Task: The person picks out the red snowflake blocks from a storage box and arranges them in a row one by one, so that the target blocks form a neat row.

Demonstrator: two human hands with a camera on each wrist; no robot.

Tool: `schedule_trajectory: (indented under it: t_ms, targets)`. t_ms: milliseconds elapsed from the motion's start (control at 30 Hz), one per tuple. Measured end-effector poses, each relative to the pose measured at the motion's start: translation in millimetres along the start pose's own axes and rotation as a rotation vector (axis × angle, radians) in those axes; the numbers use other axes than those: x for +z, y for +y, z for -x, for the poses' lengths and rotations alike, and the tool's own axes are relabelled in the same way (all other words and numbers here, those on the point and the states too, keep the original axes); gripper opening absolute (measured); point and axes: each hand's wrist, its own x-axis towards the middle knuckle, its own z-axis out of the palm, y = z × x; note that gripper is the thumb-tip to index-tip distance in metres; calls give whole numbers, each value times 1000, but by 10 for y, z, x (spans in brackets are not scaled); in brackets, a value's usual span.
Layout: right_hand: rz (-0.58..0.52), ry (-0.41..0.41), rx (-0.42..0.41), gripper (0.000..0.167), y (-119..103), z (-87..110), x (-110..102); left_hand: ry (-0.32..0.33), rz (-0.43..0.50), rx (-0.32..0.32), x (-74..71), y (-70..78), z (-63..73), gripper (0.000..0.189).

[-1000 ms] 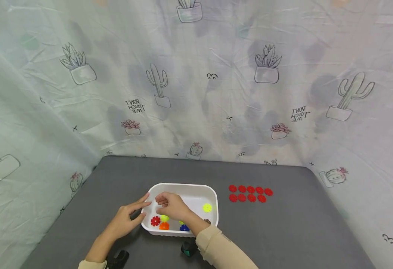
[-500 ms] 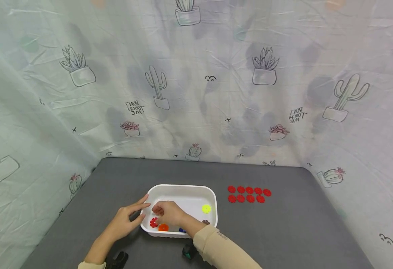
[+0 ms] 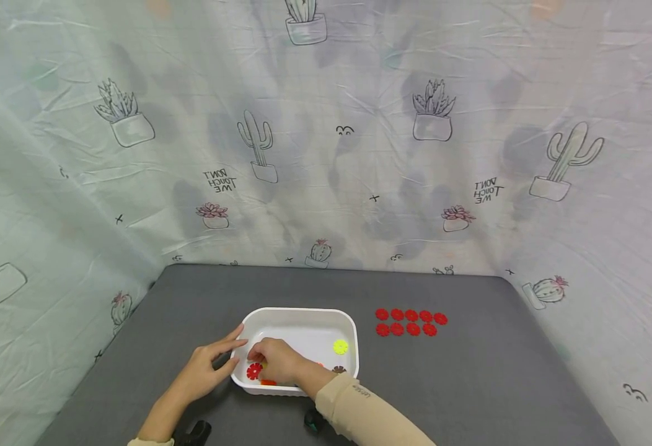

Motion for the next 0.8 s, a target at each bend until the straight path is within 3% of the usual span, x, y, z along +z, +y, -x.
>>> schedule_trajectory:
  t_ms: [800]
  targets:
    - [76, -32, -8, 25, -11, -15, 32, 9, -1, 15, 16, -22, 8, 36]
